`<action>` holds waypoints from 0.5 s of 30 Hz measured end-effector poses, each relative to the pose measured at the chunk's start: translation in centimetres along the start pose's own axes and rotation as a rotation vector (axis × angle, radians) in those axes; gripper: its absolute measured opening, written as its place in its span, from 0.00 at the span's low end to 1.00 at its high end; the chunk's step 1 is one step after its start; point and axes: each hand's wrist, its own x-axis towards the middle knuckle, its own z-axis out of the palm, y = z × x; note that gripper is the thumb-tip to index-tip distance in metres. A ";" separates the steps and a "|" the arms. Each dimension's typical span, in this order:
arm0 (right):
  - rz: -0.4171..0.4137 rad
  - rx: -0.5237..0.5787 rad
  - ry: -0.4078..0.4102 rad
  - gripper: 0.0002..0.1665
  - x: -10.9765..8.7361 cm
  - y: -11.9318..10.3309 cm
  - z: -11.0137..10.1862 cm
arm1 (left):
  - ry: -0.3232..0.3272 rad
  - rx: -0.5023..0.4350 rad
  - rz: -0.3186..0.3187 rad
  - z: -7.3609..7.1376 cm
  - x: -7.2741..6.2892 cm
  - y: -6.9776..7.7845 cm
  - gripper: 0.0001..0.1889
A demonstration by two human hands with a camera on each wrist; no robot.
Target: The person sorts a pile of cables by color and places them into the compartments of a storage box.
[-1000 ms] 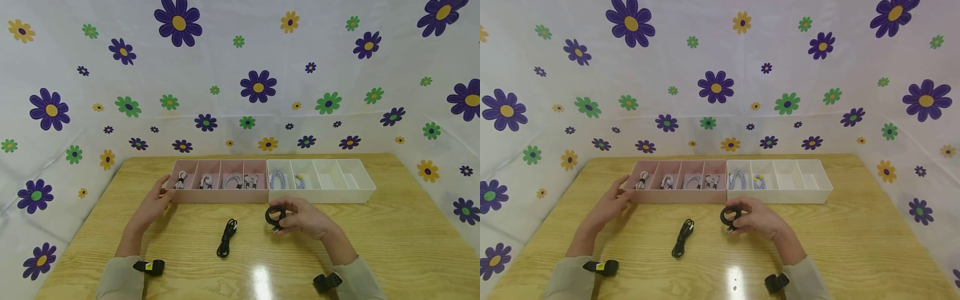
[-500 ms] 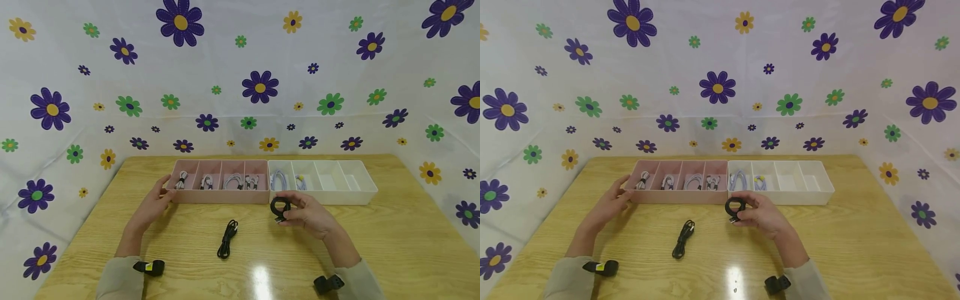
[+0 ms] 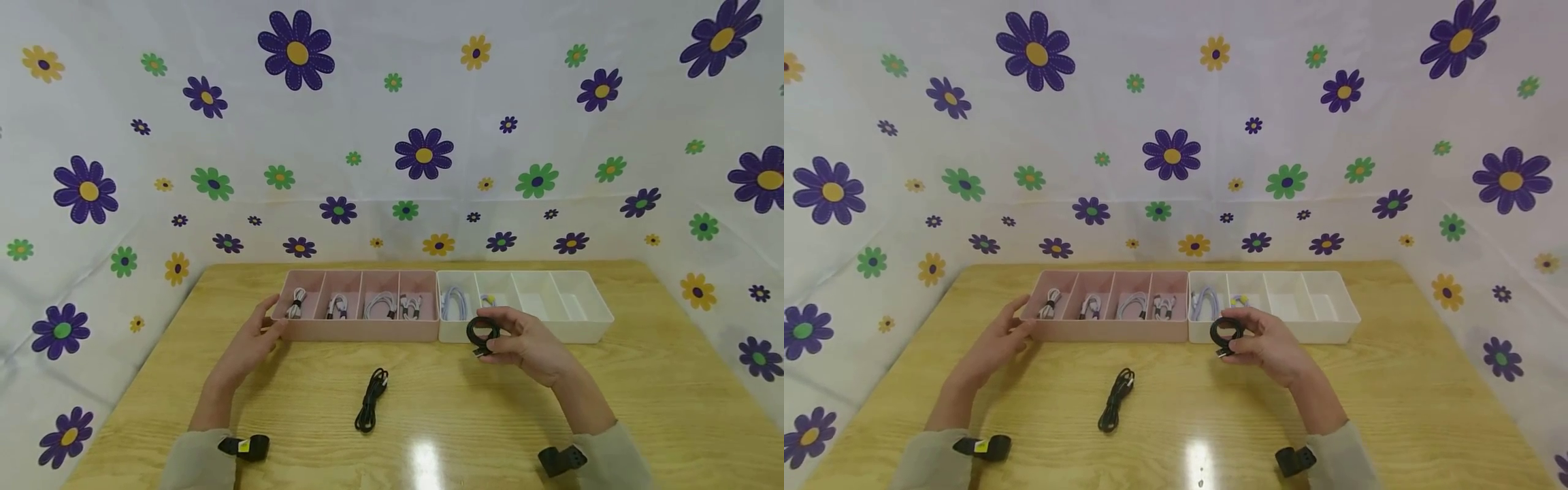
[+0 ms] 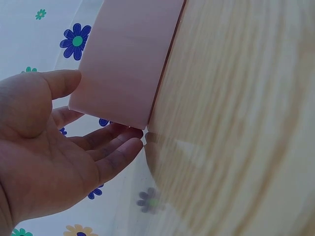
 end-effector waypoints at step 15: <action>-0.062 0.347 0.112 0.12 -0.1 -3.1 -3.4 | -0.010 -0.035 0.001 -0.1 0.2 -0.4 0.35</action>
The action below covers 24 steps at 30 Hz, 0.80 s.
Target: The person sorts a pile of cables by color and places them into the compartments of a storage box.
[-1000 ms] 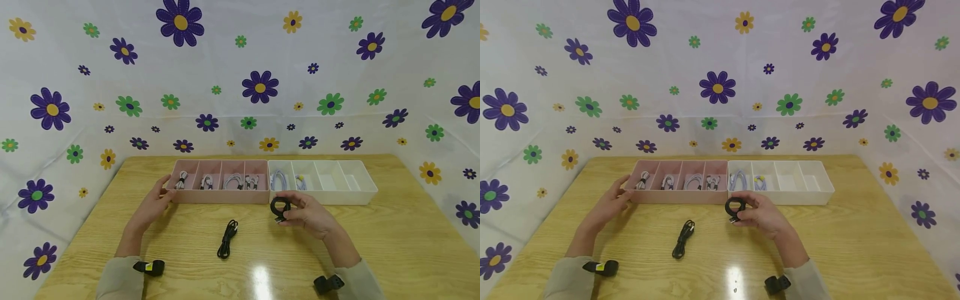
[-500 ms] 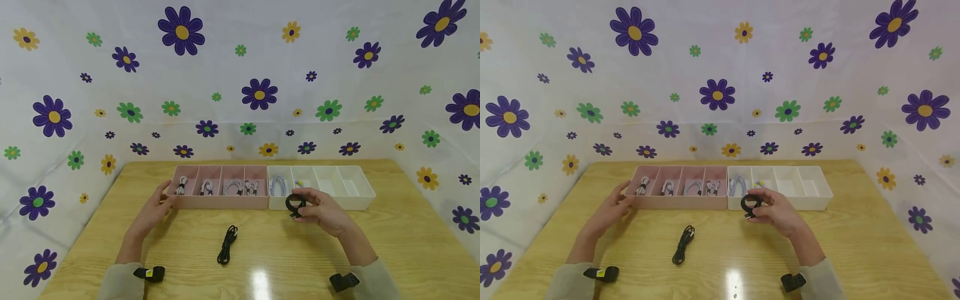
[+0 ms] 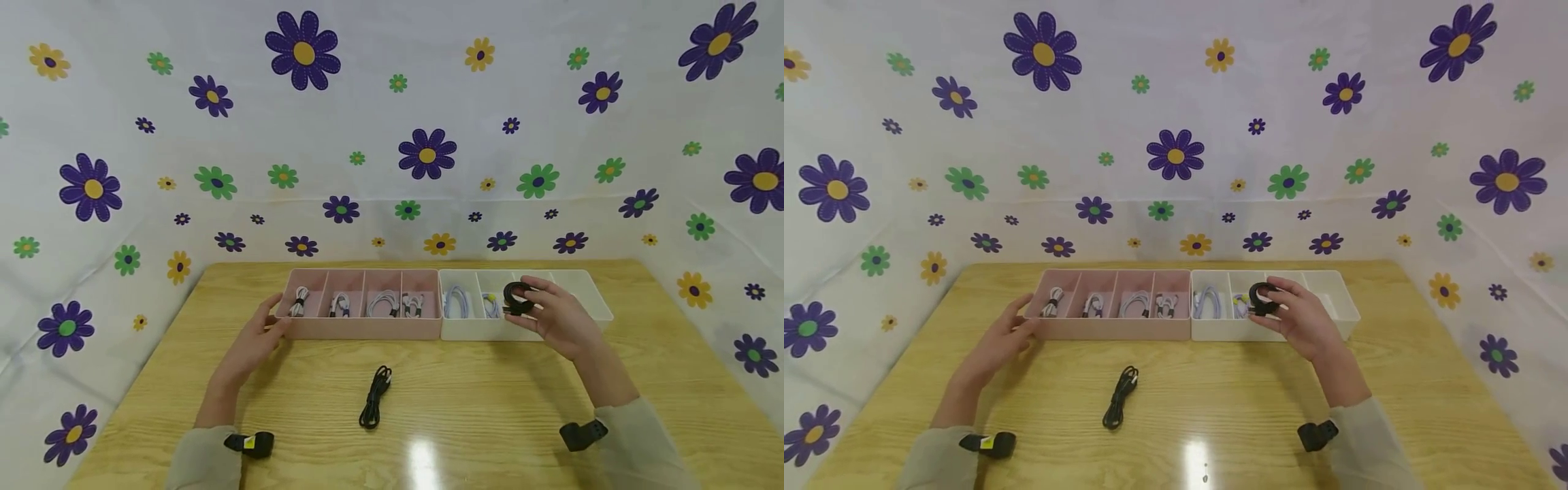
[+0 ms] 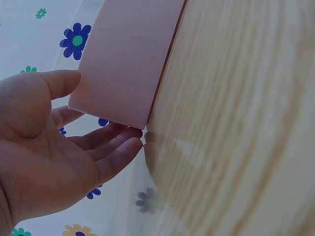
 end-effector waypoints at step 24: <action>-0.003 0.259 0.172 0.08 0.6 -2.4 -2.7 | 0.008 0.009 0.002 0.0 0.0 -0.1 0.35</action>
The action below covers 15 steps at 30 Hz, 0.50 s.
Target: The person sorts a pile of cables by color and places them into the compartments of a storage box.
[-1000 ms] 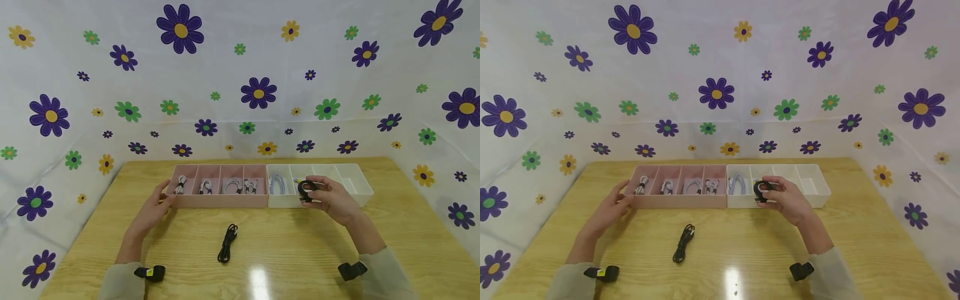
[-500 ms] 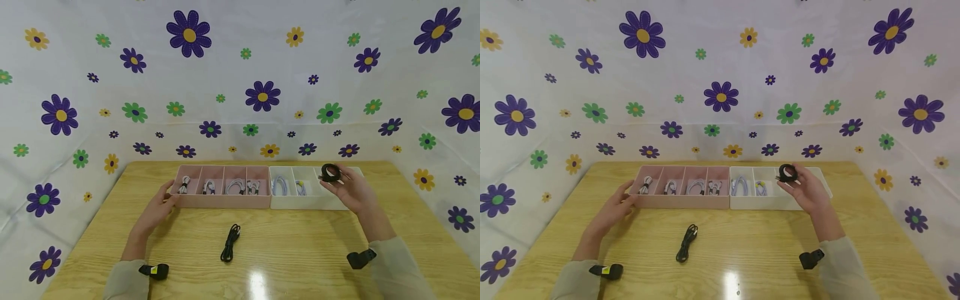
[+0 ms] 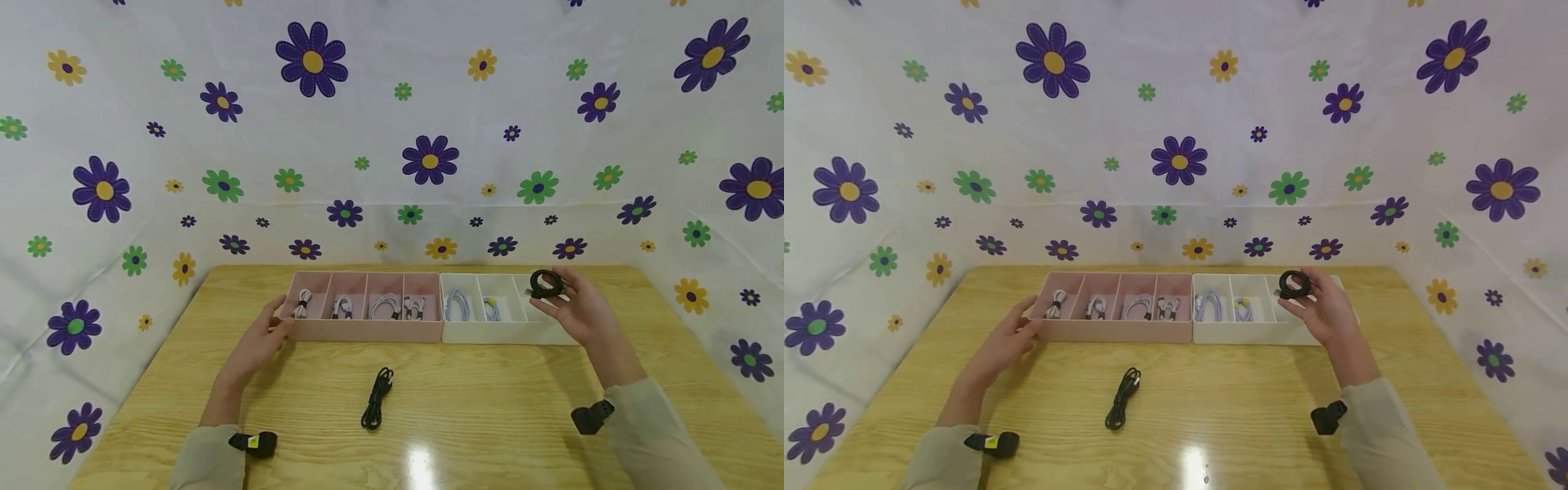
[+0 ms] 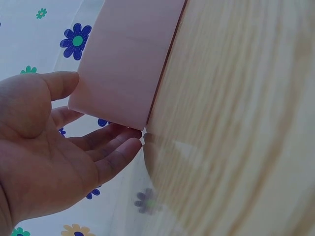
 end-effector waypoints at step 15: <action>0.015 -0.286 0.107 0.12 1.5 0.8 0.8 | 0.002 0.007 -0.004 0.0 -0.1 0.2 0.34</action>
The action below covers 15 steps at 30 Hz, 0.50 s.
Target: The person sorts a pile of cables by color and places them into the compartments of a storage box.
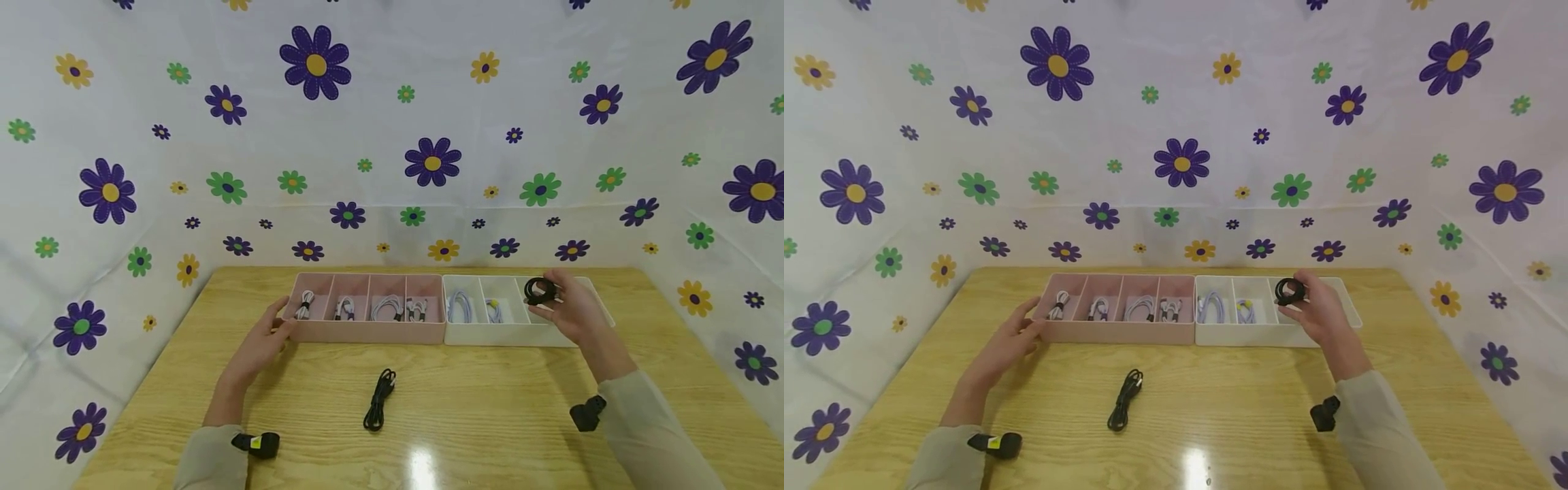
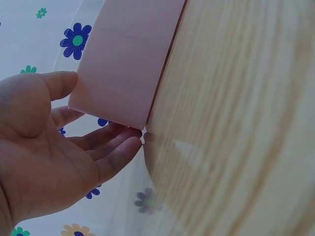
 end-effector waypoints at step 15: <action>0.085 -0.004 -0.038 0.28 1.2 0.1 -0.2 | -0.006 -0.038 -0.002 0.0 0.0 -0.1 0.34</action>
